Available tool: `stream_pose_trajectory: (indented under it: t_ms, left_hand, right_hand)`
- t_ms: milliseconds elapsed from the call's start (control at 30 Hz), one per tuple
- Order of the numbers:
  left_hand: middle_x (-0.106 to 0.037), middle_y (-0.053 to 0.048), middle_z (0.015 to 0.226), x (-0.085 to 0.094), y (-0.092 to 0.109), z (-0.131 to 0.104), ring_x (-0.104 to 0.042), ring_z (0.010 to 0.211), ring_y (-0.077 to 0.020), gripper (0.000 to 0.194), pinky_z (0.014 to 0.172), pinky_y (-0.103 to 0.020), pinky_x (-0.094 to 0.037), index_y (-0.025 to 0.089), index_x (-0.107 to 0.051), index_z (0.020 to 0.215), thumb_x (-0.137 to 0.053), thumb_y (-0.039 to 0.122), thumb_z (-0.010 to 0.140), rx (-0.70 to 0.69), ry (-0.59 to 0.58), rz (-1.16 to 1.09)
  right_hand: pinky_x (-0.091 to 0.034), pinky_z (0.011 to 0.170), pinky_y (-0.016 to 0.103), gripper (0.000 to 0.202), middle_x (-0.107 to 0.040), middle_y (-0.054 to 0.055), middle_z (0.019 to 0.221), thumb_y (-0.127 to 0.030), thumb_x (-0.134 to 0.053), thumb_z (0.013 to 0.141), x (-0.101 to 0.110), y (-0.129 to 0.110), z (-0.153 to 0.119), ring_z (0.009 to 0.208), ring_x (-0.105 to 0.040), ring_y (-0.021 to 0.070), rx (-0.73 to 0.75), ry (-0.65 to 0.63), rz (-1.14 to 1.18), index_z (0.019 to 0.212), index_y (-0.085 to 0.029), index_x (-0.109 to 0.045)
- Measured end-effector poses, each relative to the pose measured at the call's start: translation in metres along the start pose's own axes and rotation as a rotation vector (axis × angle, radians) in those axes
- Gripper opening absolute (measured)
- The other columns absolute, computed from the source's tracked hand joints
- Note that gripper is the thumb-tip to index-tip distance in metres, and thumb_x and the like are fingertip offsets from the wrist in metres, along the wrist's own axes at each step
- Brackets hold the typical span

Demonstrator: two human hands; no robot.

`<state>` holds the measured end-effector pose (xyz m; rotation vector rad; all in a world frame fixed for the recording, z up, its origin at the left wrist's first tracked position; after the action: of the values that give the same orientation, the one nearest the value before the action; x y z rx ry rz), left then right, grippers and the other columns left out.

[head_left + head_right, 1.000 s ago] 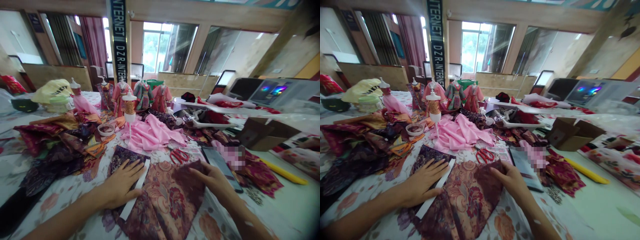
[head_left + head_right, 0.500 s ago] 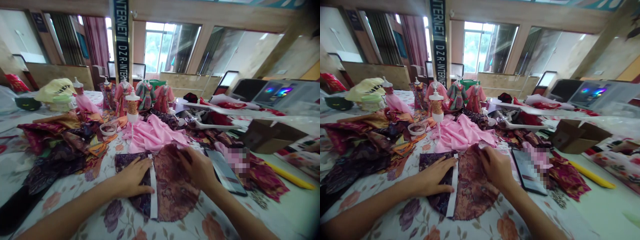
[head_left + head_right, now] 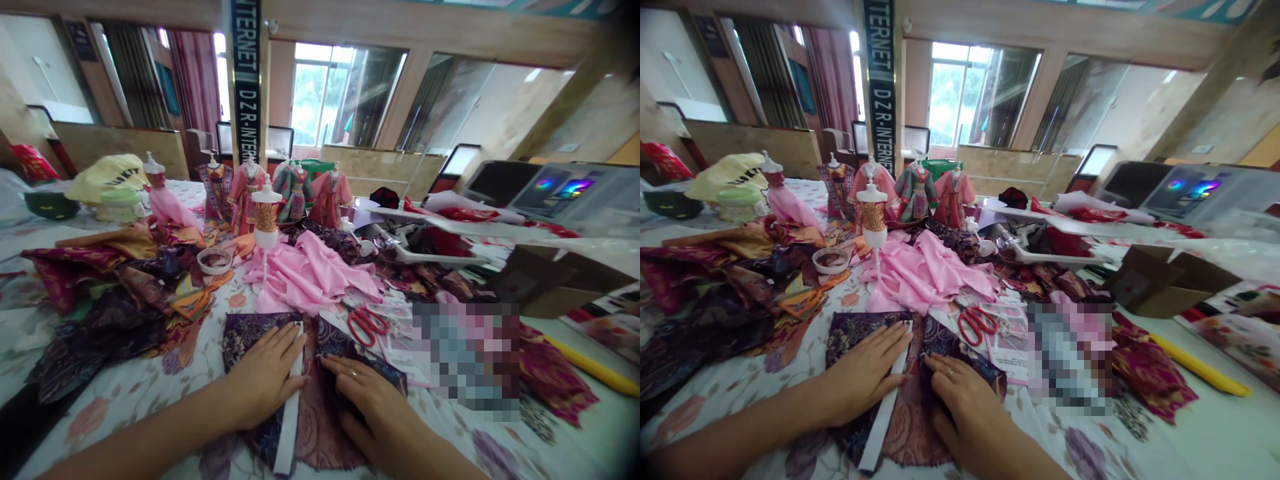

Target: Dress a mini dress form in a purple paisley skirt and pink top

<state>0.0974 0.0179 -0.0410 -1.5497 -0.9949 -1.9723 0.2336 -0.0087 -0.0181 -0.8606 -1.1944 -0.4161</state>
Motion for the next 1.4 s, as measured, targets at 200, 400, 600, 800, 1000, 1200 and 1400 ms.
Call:
stream_pose_trajectory:
  t_ms: [200,400,600,800,1000,1200,1400]
  left_hand:
    - [-0.015,-0.008,0.152,0.005,-0.01,-0.013,-0.012,0.14,-0.0221,0.061,0.113,-0.043,-0.011,0.022,-0.013,0.146,-0.026,0.05,0.093,-0.094,-0.112,-0.016]
    - [-0.015,-0.011,0.151,0.006,-0.006,-0.012,-0.012,0.14,-0.0243,0.065,0.113,-0.044,-0.011,0.021,-0.01,0.146,-0.027,0.053,0.091,-0.116,-0.113,-0.027]
    - [-0.015,-0.011,0.151,0.009,-0.007,-0.013,-0.011,0.14,-0.0245,0.066,0.113,-0.044,-0.009,0.018,-0.014,0.146,-0.024,0.054,0.091,-0.115,-0.128,-0.032]
    - [-0.014,-0.011,0.151,0.009,-0.006,-0.013,-0.01,0.14,-0.024,0.066,0.113,-0.044,-0.008,0.017,-0.013,0.146,-0.023,0.054,0.091,-0.141,-0.106,-0.03]
    - [-0.012,-0.011,0.152,0.01,-0.004,-0.014,-0.007,0.14,-0.0244,0.066,0.113,-0.044,-0.009,0.017,-0.015,0.145,-0.023,0.053,0.092,-0.129,-0.089,-0.017]
    - [-0.027,-0.013,0.148,0.011,-0.001,-0.014,-0.021,0.138,-0.0227,0.063,0.114,-0.04,-0.013,0.013,-0.028,0.142,-0.025,0.052,0.092,-0.099,-0.049,-0.029]
    - [-0.021,-0.011,0.15,0.011,-0.001,-0.015,-0.017,0.139,-0.0226,0.066,0.114,-0.041,-0.014,0.014,-0.02,0.144,-0.021,0.054,0.092,-0.107,-0.118,-0.036]
  right_hand:
    - [-0.047,0.091,0.031,0.005,-0.058,0.006,0.127,-0.024,-0.065,0.075,0.027,-0.005,-0.011,0.118,-0.051,0.0225,0.004,-0.234,0.279,0.075,-0.02,-0.063]
    - [-0.047,0.067,0.023,0.019,-0.069,0.002,0.084,-0.033,-0.055,0.086,0.05,-0.002,0.038,0.075,-0.064,0.0152,0.015,-0.211,0.315,0.095,-0.021,-0.065]
    - [-0.04,0.069,0.024,0.02,-0.064,0.007,0.097,-0.021,-0.053,0.085,0.038,0.024,0.133,0.083,-0.059,0.0166,0.093,-0.055,-0.258,0.1,-0.02,-0.065]
    - [-0.039,0.069,0.025,0.021,-0.063,0.011,0.098,-0.014,-0.045,0.088,0.016,0.054,0.173,0.086,-0.059,0.0183,0.061,-0.096,-0.431,0.095,-0.013,-0.064]
    - [-0.039,0.086,0.031,0.024,-0.061,0.016,0.109,-0.011,-0.044,0.087,0.022,0.065,0.189,0.105,-0.053,0.0237,0.034,-0.034,-0.537,0.105,-0.01,-0.06]
    - [-0.046,0.078,0.032,0.029,-0.062,0.022,0.107,-0.009,-0.04,0.087,0.025,0.076,0.205,0.098,-0.059,0.0263,-0.098,0.031,-0.627,0.107,-0.006,-0.06]
    - [-0.045,0.076,0.034,0.027,-0.066,0.023,0.095,-0.005,-0.044,0.082,0.034,0.059,0.202,0.092,-0.061,0.0281,-0.102,0.01,-0.621,0.095,-0.005,-0.067]
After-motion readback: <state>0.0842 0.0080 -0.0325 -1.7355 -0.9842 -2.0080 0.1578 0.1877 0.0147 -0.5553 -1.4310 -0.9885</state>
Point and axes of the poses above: each hand's wrist, its own z-axis towards the middle knuckle, its own x-axis out of the back of the hand, y = z × x, the point moved 7 cm from there along z, towards the middle knuckle
